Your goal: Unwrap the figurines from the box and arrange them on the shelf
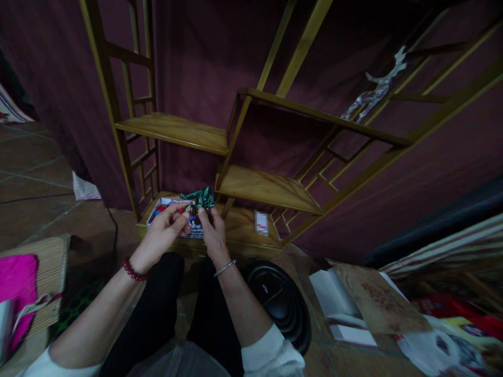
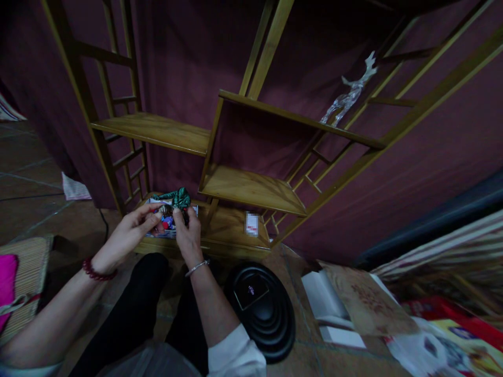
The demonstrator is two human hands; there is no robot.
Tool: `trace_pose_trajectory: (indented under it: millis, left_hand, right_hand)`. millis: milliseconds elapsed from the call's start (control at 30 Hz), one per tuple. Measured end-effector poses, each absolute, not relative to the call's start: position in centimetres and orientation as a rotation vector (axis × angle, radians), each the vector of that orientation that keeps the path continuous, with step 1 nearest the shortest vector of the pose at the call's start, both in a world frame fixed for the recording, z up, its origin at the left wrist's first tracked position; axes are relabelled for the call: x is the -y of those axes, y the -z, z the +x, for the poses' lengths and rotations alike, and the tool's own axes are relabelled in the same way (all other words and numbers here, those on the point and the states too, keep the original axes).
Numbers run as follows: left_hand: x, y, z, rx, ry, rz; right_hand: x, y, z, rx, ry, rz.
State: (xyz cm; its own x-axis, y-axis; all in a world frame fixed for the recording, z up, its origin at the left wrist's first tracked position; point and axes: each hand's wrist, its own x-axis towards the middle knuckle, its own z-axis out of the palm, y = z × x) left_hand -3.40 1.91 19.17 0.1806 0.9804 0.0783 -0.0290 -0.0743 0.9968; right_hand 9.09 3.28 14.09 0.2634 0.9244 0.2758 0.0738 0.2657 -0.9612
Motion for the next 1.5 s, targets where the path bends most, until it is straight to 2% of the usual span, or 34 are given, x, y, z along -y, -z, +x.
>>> trace_pose_trajectory:
  millis: [267,800,1500]
  left_hand:
    - [-2.1,-19.5,-3.4,-1.032,-1.145,1.394]
    - [-2.0,-20.4,-3.1,-0.91,-1.427,1.355]
    - [-2.4,-20.4,-2.3,-1.054,-1.353,1.398]
  right_hand:
    - [-3.4,-15.0,8.9,1.224,-0.774,-1.094]
    - [-2.9,-17.3,9.0,1.338,-0.734,-0.999]
    - [-3.4,-16.5,11.1,1.218,-0.685,-0.954]
